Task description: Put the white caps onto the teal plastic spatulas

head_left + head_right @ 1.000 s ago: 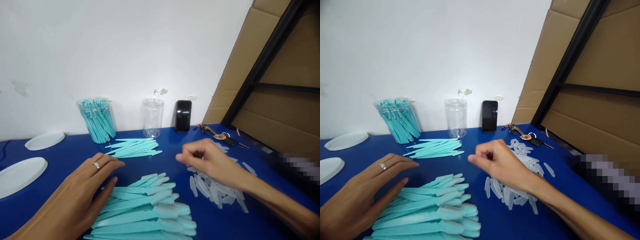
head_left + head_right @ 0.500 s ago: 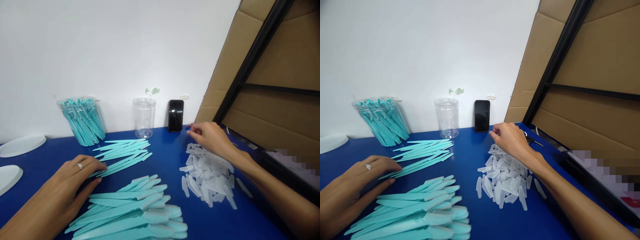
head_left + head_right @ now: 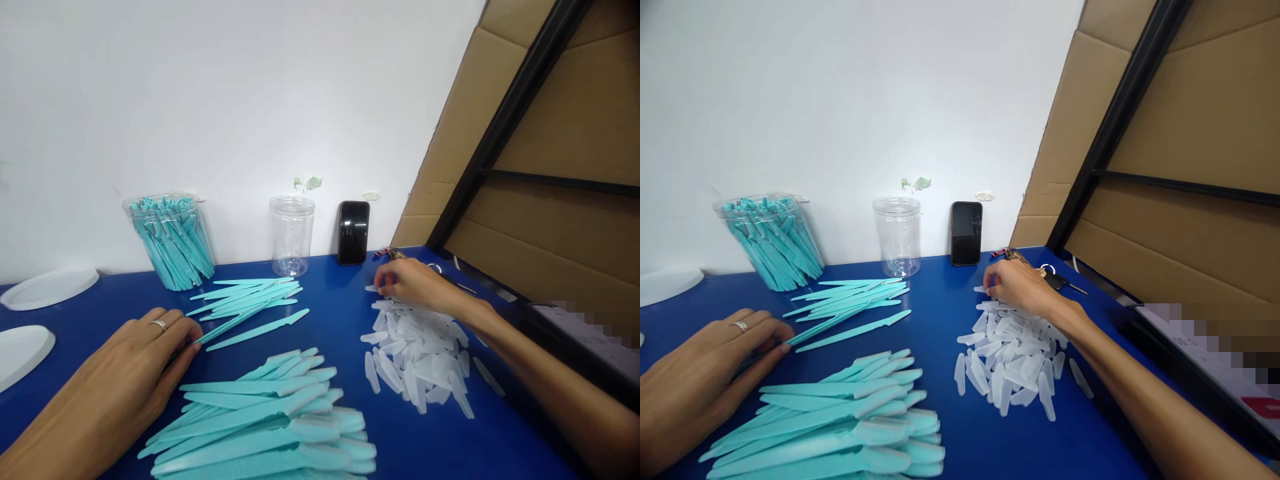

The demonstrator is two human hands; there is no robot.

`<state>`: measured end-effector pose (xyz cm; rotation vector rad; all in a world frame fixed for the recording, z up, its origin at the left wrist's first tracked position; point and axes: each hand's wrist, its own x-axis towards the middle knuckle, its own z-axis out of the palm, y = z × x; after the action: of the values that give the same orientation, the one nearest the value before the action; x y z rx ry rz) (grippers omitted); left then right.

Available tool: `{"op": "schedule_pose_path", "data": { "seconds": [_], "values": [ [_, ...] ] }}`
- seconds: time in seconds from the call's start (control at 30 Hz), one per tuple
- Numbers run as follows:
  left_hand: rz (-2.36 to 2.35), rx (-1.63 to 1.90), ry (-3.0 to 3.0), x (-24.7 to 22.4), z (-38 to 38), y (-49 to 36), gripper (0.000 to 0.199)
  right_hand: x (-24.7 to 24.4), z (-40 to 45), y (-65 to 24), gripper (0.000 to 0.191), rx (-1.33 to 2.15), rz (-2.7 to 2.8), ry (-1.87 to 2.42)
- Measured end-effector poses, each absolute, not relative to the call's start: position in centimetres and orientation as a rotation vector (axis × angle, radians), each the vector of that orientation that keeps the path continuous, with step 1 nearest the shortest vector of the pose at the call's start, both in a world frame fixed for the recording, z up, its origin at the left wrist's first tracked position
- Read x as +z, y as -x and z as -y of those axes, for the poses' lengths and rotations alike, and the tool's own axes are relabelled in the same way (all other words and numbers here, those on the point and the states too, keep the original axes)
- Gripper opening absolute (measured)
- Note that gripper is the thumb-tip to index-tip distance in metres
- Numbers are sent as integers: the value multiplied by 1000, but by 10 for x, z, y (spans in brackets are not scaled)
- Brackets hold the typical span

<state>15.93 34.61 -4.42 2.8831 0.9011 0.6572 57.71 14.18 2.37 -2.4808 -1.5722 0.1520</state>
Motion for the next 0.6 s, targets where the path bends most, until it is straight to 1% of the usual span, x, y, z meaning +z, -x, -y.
{"op": "schedule_pose_path", "data": {
  "seconds": [0.17,0.3,0.37,0.43,0.5,0.6],
  "values": [
    [-979,757,-2672,-37,-339,-162,53,19,-145,-576,16,131,1533,2385],
    [-1036,690,-2538,-37,-331,-160,52,27,-146,-553,13,150,1496,2221],
    [-1000,689,-2519,-36,-326,-160,51,32,-144,-533,11,278,1481,2055],
    [-979,708,-2505,-36,-322,-160,49,35,-140,-512,12,533,1376,1792],
    [-957,691,-2498,-35,-319,-162,49,36,-137,-495,20,734,1241,1605],
    [-903,674,-2492,-32,-311,-165,48,33,-135,-478,31,923,1054,1469]
  ]
}}
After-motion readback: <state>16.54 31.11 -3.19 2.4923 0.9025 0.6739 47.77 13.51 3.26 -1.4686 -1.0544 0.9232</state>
